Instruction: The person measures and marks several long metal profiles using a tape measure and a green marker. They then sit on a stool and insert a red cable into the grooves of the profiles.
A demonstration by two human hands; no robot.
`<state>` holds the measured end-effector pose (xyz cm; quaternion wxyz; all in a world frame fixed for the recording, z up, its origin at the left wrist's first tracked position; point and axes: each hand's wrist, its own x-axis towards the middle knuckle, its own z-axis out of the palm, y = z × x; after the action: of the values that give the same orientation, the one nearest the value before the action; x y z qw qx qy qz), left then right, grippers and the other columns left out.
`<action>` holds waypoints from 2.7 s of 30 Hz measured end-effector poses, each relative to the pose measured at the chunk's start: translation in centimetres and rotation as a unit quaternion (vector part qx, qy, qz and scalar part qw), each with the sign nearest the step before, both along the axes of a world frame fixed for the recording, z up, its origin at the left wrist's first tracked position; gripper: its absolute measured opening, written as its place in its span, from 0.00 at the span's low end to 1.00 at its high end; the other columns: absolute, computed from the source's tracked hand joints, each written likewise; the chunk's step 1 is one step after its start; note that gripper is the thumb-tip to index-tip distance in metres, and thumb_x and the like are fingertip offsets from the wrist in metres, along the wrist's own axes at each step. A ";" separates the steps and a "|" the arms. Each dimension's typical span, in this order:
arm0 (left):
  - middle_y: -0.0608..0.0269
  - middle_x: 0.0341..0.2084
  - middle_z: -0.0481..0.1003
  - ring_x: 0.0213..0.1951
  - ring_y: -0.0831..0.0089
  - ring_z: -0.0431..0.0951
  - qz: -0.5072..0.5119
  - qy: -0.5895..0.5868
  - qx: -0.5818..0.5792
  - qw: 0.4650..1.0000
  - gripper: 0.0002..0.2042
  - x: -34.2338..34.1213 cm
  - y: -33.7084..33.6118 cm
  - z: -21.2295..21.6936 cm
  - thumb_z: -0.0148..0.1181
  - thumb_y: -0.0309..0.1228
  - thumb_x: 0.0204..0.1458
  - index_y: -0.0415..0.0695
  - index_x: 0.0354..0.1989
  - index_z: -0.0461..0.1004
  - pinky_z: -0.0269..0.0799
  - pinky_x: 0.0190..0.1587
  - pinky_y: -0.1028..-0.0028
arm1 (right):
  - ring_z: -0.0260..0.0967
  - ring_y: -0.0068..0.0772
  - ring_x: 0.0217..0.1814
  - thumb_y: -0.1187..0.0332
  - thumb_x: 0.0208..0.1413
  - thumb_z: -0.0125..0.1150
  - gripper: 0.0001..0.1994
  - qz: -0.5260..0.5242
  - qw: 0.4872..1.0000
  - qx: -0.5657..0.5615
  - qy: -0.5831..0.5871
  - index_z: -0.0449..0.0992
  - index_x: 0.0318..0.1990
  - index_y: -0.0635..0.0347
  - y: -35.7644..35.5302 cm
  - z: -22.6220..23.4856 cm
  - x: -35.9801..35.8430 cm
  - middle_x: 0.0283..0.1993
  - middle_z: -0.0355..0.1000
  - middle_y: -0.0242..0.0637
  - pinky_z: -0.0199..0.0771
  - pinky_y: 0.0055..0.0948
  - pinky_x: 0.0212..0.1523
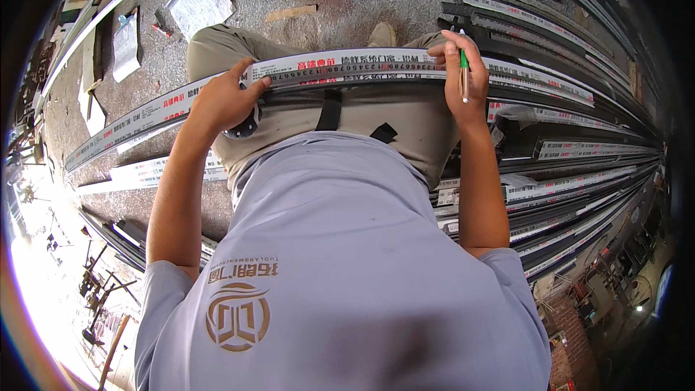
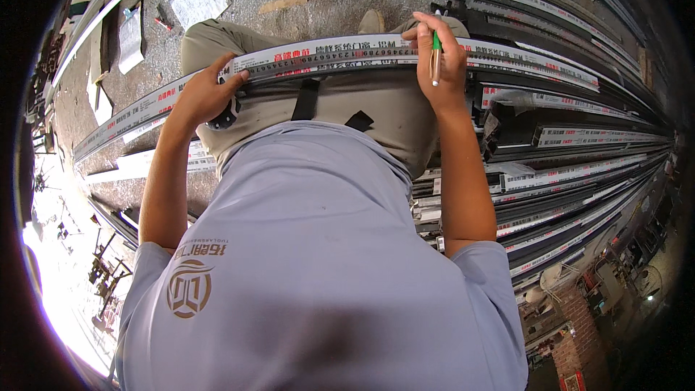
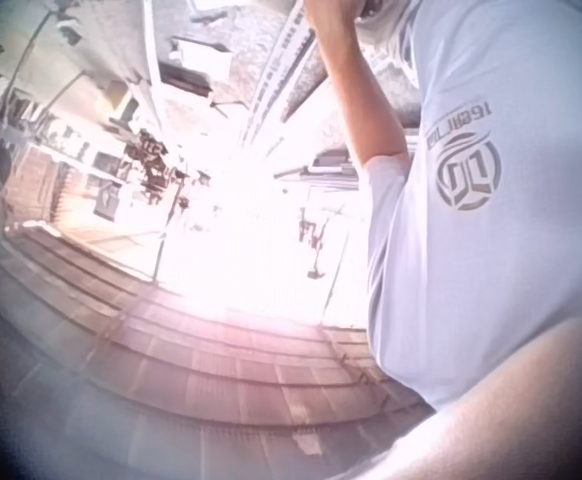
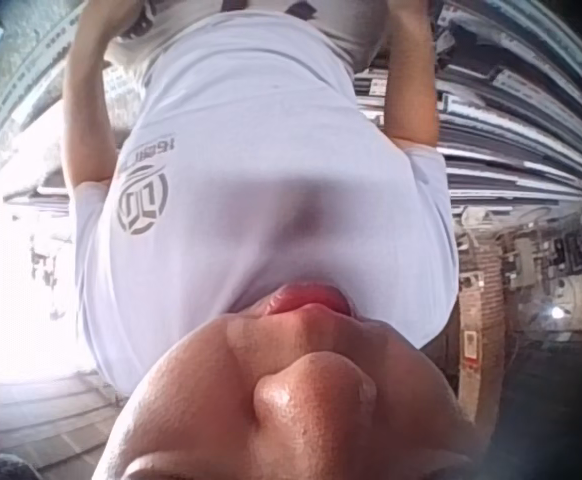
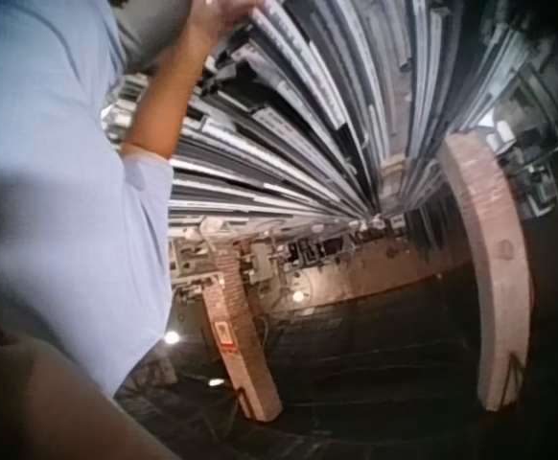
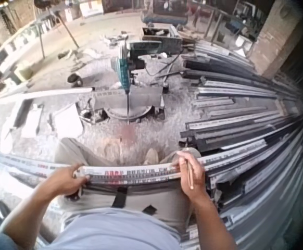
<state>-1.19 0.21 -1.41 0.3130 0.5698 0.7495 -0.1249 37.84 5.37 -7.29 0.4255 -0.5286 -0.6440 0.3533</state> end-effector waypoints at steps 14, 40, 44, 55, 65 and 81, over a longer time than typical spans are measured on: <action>0.52 0.38 0.84 0.36 0.66 0.82 -0.112 -0.257 -0.093 0.955 0.18 -1.2 2.7 3.3 0.63 0.44 0.64 0.57 0.61 0.82 0.76 0.45 0.66 | 0.79 0.39 0.36 0.72 0.65 0.66 0.11 0.019 0.967 0.198 -0.162 0.79 0.52 0.62 3.9 4.6 -0.1 0.36 0.81 0.41 0.79 0.35 0.40; 0.67 0.34 0.77 0.35 0.79 0.79 0.209 -0.571 -0.096 0.788 0.21 -9.4 -5.7 0.4 0.61 0.51 0.66 0.43 0.45 0.82 0.76 0.36 0.75 | 0.76 0.53 0.57 0.72 0.66 0.64 0.14 0.158 0.955 0.113 -0.224 0.75 0.55 0.67 5.4 3.3 -3.0 0.53 0.79 0.52 0.72 0.44 0.60; 0.66 0.32 0.76 0.29 0.78 0.79 0.259 -0.632 -0.133 0.718 0.21 -10.2 -8.0 -0.4 0.58 0.49 0.68 0.42 0.49 0.79 0.75 0.29 0.76 | 0.73 0.60 0.58 0.66 0.57 0.74 0.24 0.262 0.911 0.011 -0.318 0.72 0.58 0.63 5.6 0.6 -0.4 0.53 0.76 0.54 0.72 0.47 0.59; 0.61 0.39 0.81 0.35 0.79 0.80 0.486 -0.550 -0.056 0.677 0.28 -17.1 -14.6 -7.2 0.65 0.53 0.63 0.40 0.57 0.76 0.78 0.33 0.75 | 0.74 0.63 0.52 0.58 0.26 0.91 0.46 0.291 0.853 -0.174 -0.396 0.69 0.56 0.59 7.4 0.3 5.8 0.48 0.76 0.54 0.74 0.49 0.52; 0.63 0.44 0.81 0.37 0.80 0.81 0.538 -0.661 0.154 0.501 0.24 -15.5 -12.8 -9.8 0.68 0.47 0.62 0.41 0.56 0.77 0.77 0.38 0.79 | 0.73 0.67 0.52 0.64 0.24 0.90 0.44 0.270 0.811 -0.125 -0.503 0.67 0.53 0.59 7.0 1.0 7.1 0.47 0.76 0.59 0.74 0.52 0.50; 0.67 0.32 0.79 0.27 0.73 0.79 0.591 -0.688 0.260 0.332 0.23 -16.4 -5.7 -9.6 0.67 0.56 0.58 0.47 0.43 0.79 0.76 0.28 0.72 | 0.72 0.68 0.40 0.62 0.30 0.85 0.36 0.243 0.899 0.085 -0.355 0.68 0.48 0.59 4.7 6.2 -4.9 0.36 0.73 0.52 0.72 0.56 0.40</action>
<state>-17.56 -5.44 -11.00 0.5447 -0.0864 0.4029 0.7304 32.91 10.04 -1.12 0.1133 -0.4078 -0.8883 0.1784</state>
